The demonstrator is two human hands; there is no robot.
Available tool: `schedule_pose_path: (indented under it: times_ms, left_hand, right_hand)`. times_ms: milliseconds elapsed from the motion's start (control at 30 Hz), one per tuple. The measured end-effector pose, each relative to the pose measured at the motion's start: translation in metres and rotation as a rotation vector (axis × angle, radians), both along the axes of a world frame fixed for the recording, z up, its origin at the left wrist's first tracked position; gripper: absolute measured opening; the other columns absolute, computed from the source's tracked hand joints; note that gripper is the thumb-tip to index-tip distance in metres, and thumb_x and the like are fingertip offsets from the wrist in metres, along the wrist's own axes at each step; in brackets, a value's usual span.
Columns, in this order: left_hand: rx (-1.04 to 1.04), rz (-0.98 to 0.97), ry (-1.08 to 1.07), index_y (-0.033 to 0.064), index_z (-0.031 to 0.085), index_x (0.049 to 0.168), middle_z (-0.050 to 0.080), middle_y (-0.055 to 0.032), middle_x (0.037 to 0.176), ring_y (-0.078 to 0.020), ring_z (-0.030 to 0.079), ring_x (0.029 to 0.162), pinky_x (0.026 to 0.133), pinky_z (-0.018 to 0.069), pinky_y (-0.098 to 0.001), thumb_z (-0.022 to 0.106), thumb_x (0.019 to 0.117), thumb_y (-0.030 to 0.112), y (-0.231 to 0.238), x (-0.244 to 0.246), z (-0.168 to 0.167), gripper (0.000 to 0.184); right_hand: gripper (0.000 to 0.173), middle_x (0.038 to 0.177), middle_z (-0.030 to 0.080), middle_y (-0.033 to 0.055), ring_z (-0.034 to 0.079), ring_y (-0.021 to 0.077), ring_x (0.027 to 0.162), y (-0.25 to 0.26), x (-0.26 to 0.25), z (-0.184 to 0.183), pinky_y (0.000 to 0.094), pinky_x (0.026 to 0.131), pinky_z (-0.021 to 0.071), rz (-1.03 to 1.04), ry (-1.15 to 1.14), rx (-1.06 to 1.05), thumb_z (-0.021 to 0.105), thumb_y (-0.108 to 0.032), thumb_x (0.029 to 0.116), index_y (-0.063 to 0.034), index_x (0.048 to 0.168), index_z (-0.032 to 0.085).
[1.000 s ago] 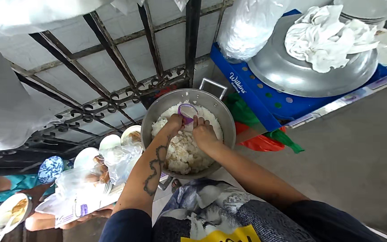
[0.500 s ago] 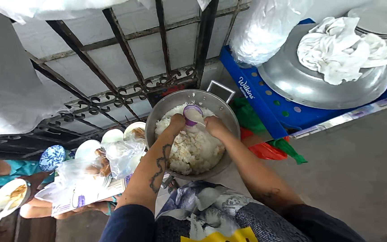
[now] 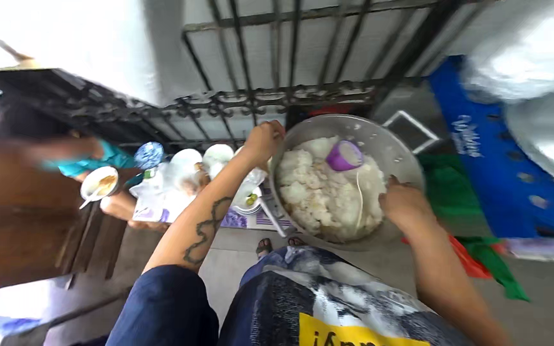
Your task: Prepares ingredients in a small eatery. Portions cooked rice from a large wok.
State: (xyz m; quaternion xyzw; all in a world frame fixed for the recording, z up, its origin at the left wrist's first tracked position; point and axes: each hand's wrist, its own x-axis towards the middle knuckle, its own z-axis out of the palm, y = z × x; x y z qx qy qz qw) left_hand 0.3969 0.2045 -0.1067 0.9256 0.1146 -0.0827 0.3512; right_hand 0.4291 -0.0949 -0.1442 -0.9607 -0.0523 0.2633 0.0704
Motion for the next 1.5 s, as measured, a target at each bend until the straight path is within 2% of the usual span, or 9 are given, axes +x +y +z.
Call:
schedule_pose_path:
  times_ms: [100, 200, 400, 567, 733, 933, 1100, 1400, 1500]
  left_hand:
    - [0.17, 0.136, -0.074, -0.0038, 0.069, 0.117, 0.055, -0.03, 0.138, -0.0475, 0.05, 0.131, 0.107, 0.0405, -0.0624, 0.071, 0.0959, 0.024, 0.056, -0.068, -0.015, 0.035]
    - [0.206, 0.128, 0.069, 0.0021, 0.071, 0.115, 0.035, -0.0335, 0.155, -0.0579, 0.027, 0.144, 0.107, 0.0318, -0.0757, 0.086, 0.0823, 0.024, 0.06, -0.117, -0.061, 0.042]
    - [0.141, 0.144, -0.23, -0.0113, 0.067, 0.081, 0.06, -0.0348, 0.128, -0.0491, 0.06, 0.12, 0.101, 0.0483, -0.0577, 0.053, 0.0858, -0.022, 0.063, -0.13, -0.071, 0.019]
    - [0.295, 0.183, -0.044, -0.0117, 0.063, 0.127, 0.057, -0.0286, 0.14, -0.048, 0.059, 0.123, 0.104, 0.0445, -0.0626, 0.055, 0.0955, -0.008, 0.087, -0.132, -0.052, 0.032]
    - [0.3, 0.176, 0.037, -0.0068, 0.042, 0.15, 0.04, -0.028, 0.156, -0.0521, 0.058, 0.122, 0.097, 0.048, -0.0679, 0.069, 0.0834, -0.012, 0.097, -0.128, -0.034, 0.072]
    - [0.11, 0.097, -0.046, -0.0122, 0.04, 0.149, 0.037, -0.0329, 0.156, -0.0463, 0.042, 0.143, 0.115, 0.036, -0.058, 0.07, 0.0847, -0.01, 0.105, -0.113, -0.017, 0.071]
    - [-0.003, 0.066, 0.02, -0.0062, 0.029, 0.156, 0.029, -0.029, 0.162, -0.0431, 0.053, 0.134, 0.099, 0.054, -0.0519, 0.074, 0.0838, -0.01, 0.109, -0.095, -0.001, 0.085]
    - [-0.053, 0.068, 0.026, -0.007, 0.024, 0.158, 0.024, -0.0293, 0.164, -0.0411, 0.04, 0.145, 0.11, 0.046, -0.0505, 0.076, 0.0829, -0.009, 0.1, -0.087, 0.013, 0.091]
    - [-0.06, 0.067, 0.035, -0.0056, 0.022, 0.159, 0.023, -0.0288, 0.164, -0.041, 0.047, 0.14, 0.102, 0.0532, -0.0496, 0.078, 0.0825, -0.008, 0.09, -0.085, 0.017, 0.095]
  right_hand:
    - [0.059, 0.12, 0.064, 0.0365, 0.06, 0.0535, 0.118, 0.016, -0.005, 0.004, 0.0695, 0.094, 0.0445, 0.07, -0.144, 0.055, 0.042, -0.042, 0.1104, 0.0107, 0.114, 0.067]
    - [0.035, 0.14, 0.054, 0.0353, 0.055, 0.0557, 0.124, 0.04, -0.008, 0.008, 0.0724, 0.099, 0.0421, 0.192, -0.089, 0.165, 0.063, -0.017, 0.1021, 0.0035, 0.13, 0.066]
    - [0.02, 0.136, 0.059, 0.0267, 0.056, 0.0428, 0.128, 0.154, -0.033, 0.014, 0.0578, 0.106, 0.0448, 0.622, -0.022, 0.758, 0.07, -0.017, 0.0978, -0.0066, 0.112, 0.078]
    - [0.034, 0.133, 0.062, 0.0267, 0.054, 0.0451, 0.131, 0.261, -0.042, -0.019, 0.0628, 0.107, 0.0425, 0.846, 0.034, 0.453, 0.062, -0.024, 0.1031, 0.0027, 0.122, 0.071]
    - [0.04, 0.137, 0.062, 0.0237, 0.062, 0.0368, 0.125, 0.219, -0.027, -0.01, 0.054, 0.105, 0.049, 0.494, -0.029, 0.753, 0.058, 0.009, 0.0932, -0.0004, 0.131, 0.068]
    - [0.021, 0.09, 0.053, 0.0027, 0.058, 0.0104, 0.069, 0.134, -0.009, -0.026, 0.0267, 0.067, 0.0566, -1.056, 0.093, 1.479, 0.056, -0.01, 0.1025, -0.0068, 0.122, 0.049]
    - [0.02, 0.093, 0.049, 0.0035, 0.056, 0.0099, 0.071, 0.134, 0.024, -0.043, 0.0233, 0.068, 0.0545, -1.25, 0.089, 1.514, 0.052, -0.016, 0.1063, -0.0102, 0.124, 0.046]
    - [0.02, 0.096, 0.058, -0.0009, 0.064, 0.0044, 0.088, 0.121, -0.032, 0.031, 0.027, 0.087, 0.0569, -0.148, -0.064, 1.328, 0.038, -0.013, 0.1096, -0.0025, 0.111, 0.055]
    - [0.026, 0.11, 0.064, 0.0154, 0.067, 0.018, 0.101, 0.16, -0.044, 0.05, 0.0378, 0.094, 0.0558, 0.228, -0.104, 1.141, 0.044, -0.011, 0.1087, 0.0079, 0.119, 0.059]
